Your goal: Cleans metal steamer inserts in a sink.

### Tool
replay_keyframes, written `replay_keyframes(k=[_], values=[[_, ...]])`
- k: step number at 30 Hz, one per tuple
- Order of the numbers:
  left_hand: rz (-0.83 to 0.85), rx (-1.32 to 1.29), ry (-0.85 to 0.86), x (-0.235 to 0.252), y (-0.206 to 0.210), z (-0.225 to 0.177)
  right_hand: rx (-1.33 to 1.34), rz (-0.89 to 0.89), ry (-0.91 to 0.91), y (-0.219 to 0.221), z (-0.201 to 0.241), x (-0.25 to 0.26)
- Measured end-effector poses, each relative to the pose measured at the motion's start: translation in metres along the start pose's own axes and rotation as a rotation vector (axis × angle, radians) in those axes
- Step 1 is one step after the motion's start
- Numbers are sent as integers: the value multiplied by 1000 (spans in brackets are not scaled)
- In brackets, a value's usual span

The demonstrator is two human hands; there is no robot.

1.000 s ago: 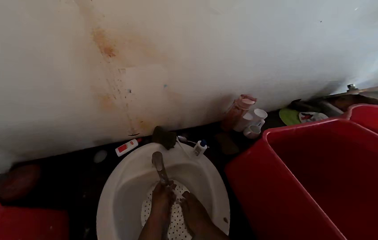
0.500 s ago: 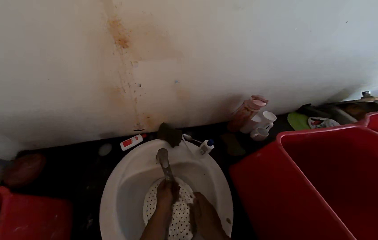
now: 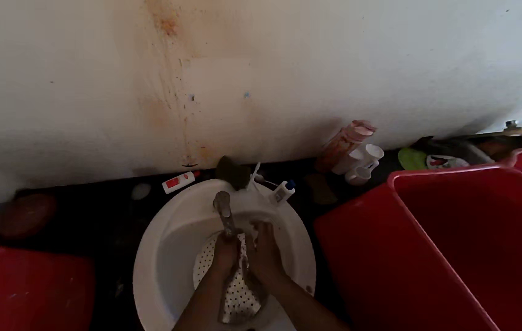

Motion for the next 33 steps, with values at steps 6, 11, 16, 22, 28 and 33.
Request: replay_keyframes(k=[6,11,16,22,28,33], values=[[-331,103,-14,-7,-48,7,669,203,153,70,-8,34],[-284,-137,-11,-16,-54,22,532,178,32,83,-9,57],[-224,36,5,-9,-40,18,180,195,-2,52,1,39],[69,-117,-64,11,-2,-9,-84,129,103,15,-48,6],[-210,821,-1,9,-54,5,-255,261,122,5,-54,12],[-162,759,-233,19,-88,30,-343,395,241,19,-60,14]])
Point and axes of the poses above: each hand's wrist, its own x-axis towards the middle knuckle, its own y-axis out of the palm, z = x × y, the point moved 3 cm from there along x, towards the middle knuckle, and after that the axes turned 9 degrees about -y, right-handed, at the moved point
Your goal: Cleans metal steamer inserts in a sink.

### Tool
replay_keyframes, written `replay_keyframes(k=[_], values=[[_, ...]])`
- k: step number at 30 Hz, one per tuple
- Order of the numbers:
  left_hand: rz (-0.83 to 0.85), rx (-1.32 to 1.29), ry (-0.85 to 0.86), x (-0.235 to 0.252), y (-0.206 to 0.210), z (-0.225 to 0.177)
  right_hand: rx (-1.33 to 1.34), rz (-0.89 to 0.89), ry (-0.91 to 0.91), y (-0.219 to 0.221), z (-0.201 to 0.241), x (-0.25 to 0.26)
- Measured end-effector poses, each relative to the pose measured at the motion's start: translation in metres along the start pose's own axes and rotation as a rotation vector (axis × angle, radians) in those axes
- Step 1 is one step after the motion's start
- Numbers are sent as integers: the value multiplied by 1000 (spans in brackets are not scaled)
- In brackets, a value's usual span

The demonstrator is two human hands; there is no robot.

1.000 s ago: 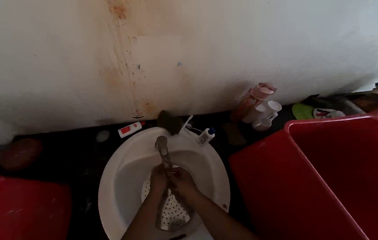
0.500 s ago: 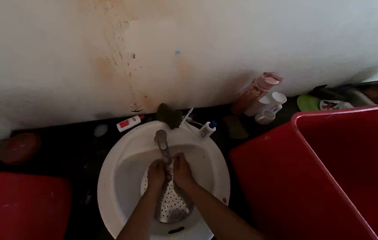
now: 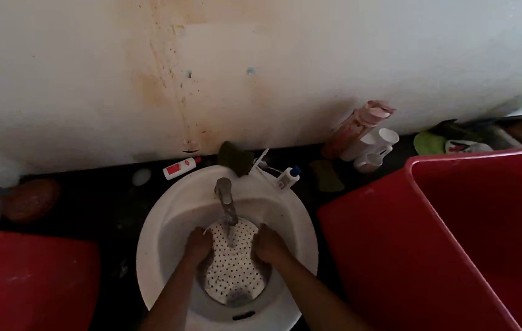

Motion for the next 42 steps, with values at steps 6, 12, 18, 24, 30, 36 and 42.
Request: replay_keyframes(k=[6,12,18,24,30,36,42], values=[[-25,-278,46,-2,-11,2,55,8,-18,-3,3,11],[-64,-552,137,-6,-11,11,133,-132,-80,-23,2,6],[-74,-480,264,3,17,-6,124,-139,-126,-42,-8,-17],[-66,-530,246,1,38,-16,137,-183,-101,-52,-12,-31],[26,-311,201,5,7,-3,145,-192,-136,-47,-3,-15],[-130,-256,126,-37,-10,15,-1,-276,-338,52,26,-7],[-442,-307,28,-85,-12,31,84,-128,-564,97,58,-32]])
Point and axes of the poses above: each hand's wrist, its own x-axis towards the middle knuckle, its own y-axis out of the palm, z = x × y, the point moved 3 cm from there along x, towards the middle knuckle, and after that the axes turned 9 degrees about -y, right-handed, at the moved point
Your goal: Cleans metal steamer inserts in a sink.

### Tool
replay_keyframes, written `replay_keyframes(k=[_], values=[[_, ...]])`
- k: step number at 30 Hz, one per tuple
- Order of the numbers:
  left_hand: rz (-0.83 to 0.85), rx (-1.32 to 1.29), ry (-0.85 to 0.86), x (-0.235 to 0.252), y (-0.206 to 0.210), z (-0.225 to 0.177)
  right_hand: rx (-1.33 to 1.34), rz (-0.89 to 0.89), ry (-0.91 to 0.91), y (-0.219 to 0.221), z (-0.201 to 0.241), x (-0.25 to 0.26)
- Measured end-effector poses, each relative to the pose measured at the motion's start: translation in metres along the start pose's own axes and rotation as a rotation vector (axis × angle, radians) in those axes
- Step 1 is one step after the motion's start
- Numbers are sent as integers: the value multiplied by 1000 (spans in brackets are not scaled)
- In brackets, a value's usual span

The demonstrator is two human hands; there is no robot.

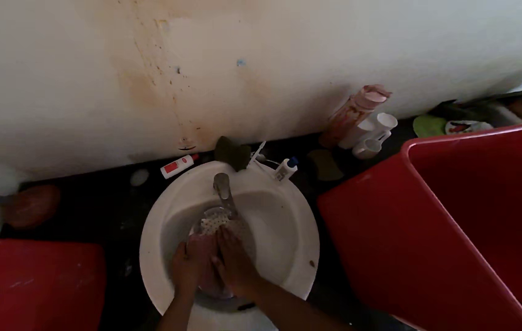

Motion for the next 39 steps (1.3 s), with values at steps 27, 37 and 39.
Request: replay_keyframes(k=[27,37,39], values=[[-468,-397,2,-26,-74,35,481,-529,288,-100,-16,25],[-677,-558,356,-13,-121,-25,-270,-441,-501,-118,34,34],[-666,-618,413,-12,-129,-35,-329,-389,-472,-108,26,21]])
Point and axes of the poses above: each hand's wrist, its own x-axis towards the middle knuckle, its own y-axis out of the palm, z = x × y, the point moved 3 cm from there along x, towards the middle knuckle, and after that the axes turned 9 degrees about -y, right-handed, at the moved point
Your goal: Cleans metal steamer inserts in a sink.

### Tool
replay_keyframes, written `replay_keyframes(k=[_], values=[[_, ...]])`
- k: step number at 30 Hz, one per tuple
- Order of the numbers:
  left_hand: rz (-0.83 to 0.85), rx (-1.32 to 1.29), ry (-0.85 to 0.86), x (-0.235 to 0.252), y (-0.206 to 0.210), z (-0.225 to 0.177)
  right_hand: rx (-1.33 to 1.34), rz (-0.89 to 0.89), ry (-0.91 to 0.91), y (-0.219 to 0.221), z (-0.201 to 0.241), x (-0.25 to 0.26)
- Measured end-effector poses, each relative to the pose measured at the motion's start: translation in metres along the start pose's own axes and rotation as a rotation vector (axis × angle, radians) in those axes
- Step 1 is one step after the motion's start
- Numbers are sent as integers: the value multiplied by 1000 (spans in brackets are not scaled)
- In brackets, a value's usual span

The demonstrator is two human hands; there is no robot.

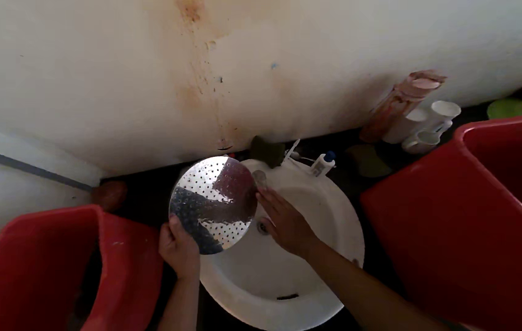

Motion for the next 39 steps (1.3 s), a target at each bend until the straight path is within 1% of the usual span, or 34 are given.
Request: replay_keyframes(k=[1,4,5,7,9,11,12,16,20,23,25,28,29,32,36,39], values=[[7,-29,8,4,0,-5,17,21,50,-2,2,-7],[21,-115,24,13,-1,-21,126,-11,270,-7,8,-37],[28,-134,33,15,-1,-28,147,20,334,-5,7,-52],[48,-164,74,19,-2,-46,155,203,420,3,5,-82],[91,-209,129,23,-1,-60,152,372,464,13,6,-110],[123,-254,175,26,1,-74,117,468,498,20,7,-129],[139,-269,195,28,3,-79,110,484,513,22,8,-133],[210,-345,217,31,11,-99,127,388,584,27,4,-138],[257,-413,199,29,20,-114,117,372,632,26,6,-135],[275,-468,171,25,24,-119,52,332,639,26,9,-136],[291,-484,135,23,26,-122,46,343,656,18,15,-132],[311,-490,26,20,29,-126,138,444,694,-2,26,-120],[316,-491,-11,18,29,-127,133,449,691,-2,27,-119],[337,-499,-83,15,31,-125,-29,346,615,27,14,-133],[328,-491,-130,12,34,-121,-1,415,653,28,12,-131],[321,-480,-191,9,35,-117,-10,414,651,28,13,-131]])
Point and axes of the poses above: each hand's wrist, its own x-axis towards the middle knuckle, its own y-axis out of the palm, z = x × y, the point moved 3 cm from there along x, towards the middle knuckle, and after that the axes turned 9 degrees about -y, right-handed, at the moved point
